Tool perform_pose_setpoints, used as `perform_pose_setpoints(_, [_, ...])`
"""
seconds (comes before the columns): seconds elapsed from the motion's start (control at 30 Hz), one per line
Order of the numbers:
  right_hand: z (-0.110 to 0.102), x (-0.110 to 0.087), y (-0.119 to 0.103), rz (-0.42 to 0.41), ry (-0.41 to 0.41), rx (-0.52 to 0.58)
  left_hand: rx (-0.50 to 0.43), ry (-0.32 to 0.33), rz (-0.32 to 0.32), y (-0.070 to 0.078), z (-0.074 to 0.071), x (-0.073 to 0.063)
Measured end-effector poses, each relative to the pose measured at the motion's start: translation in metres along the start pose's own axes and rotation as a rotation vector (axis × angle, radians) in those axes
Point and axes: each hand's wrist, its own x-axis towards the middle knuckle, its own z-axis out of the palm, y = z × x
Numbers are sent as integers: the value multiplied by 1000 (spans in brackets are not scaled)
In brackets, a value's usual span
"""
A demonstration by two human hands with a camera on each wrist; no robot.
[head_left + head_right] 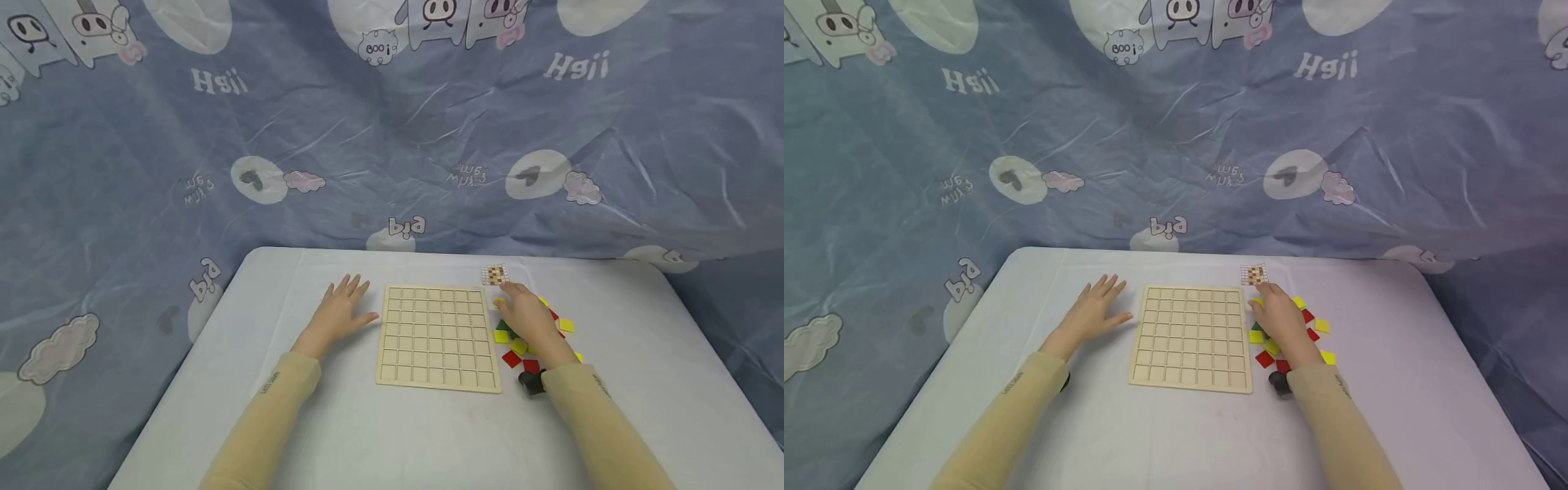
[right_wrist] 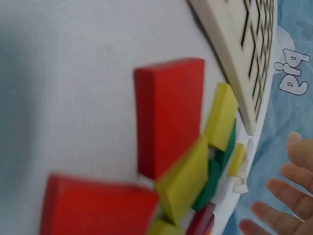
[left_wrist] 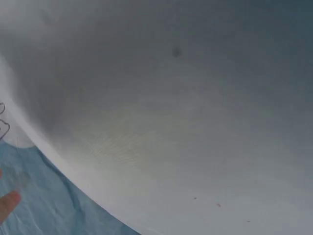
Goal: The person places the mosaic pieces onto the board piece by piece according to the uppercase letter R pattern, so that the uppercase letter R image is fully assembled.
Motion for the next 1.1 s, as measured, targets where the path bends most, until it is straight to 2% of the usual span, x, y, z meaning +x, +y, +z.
perform_pose_setpoints(0.23, [12,10,0,65,-39,51,-41,-108,109,6,10,-6])
perform_pose_setpoints(0.4, [16,16,3,67,-46,47,-100,-134,165,12,14,-10])
perform_pose_setpoints(0.6, [21,22,5,127,-93,68,-158,-173,170,16,21,-13])
perform_pose_setpoints(0.83, [19,22,6,240,-131,142,-131,-231,173,17,24,-18])
perform_pose_setpoints(0.93, [21,22,5,245,-114,170,-144,-268,171,18,23,-20])
perform_pose_setpoints(1.1, [22,20,-1,215,-29,177,-122,-311,167,19,24,-24])
